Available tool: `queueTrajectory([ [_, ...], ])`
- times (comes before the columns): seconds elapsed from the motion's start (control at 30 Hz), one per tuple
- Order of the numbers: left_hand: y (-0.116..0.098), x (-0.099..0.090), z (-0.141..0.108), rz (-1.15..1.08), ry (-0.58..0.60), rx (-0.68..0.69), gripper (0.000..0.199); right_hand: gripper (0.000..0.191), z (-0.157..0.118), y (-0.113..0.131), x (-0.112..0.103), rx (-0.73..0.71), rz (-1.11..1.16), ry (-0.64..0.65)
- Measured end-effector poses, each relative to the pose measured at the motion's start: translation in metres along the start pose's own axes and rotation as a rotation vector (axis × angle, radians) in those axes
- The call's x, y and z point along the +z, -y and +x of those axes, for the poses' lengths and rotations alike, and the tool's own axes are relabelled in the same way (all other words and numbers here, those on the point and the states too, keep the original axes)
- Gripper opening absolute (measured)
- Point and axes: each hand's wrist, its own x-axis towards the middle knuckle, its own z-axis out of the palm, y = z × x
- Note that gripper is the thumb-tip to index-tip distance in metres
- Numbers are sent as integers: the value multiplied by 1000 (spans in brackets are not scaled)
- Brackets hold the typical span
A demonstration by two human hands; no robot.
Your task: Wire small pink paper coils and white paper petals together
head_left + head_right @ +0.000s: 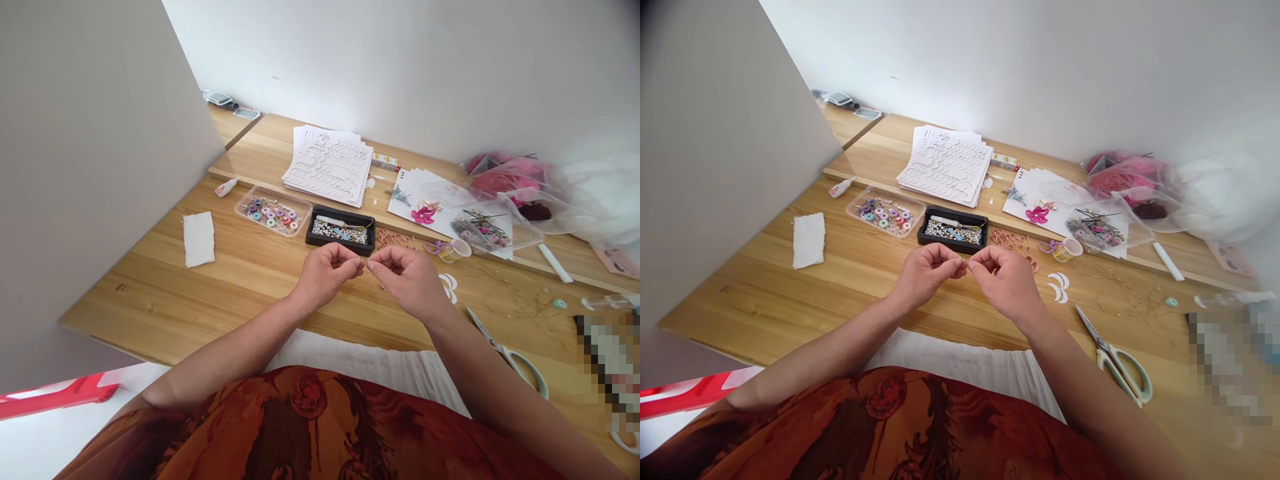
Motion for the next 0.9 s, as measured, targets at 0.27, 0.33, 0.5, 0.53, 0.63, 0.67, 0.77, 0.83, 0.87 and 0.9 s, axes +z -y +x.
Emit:
queueTrajectory([
  [0.27, -3, -2, 1, -146, 8, -69, 18, 20, -2, -13, -10, -17, 37, -23],
  [0.33, -3, -2, 1, -203, 36, -96, 23, 25, -2, -17, -8, -14, 123, -21],
  [0.5, -2, -1, -1, -302, 66, -133, 36, 30, -2, -18, 13, -12, 305, -16],
  [0.53, -2, -1, -1, -311, 64, -134, 38, 28, -2, -17, 17, -17, 348, -18],
  [0.63, -3, -1, -1, -321, 63, -133, 41, 24, -1, -18, 26, -28, 416, -50],
  [0.67, -3, 0, -2, -321, 63, -134, 41, 22, 0, -20, 28, -37, 420, -75],
  [0.77, -3, 0, -2, -320, 58, -138, 41, 16, 1, -24, 32, -81, 444, -130],
  [0.83, -2, 0, -2, -318, 56, -141, 41, 12, 1, -27, 36, -116, 465, -156],
  [0.87, -2, 0, -2, -315, 56, -142, 41, 11, 1, -29, 38, -131, 464, -171],
  [0.9, -2, 0, -3, -310, 57, -142, 40, 11, 1, -30, 39, -141, 459, -185],
])
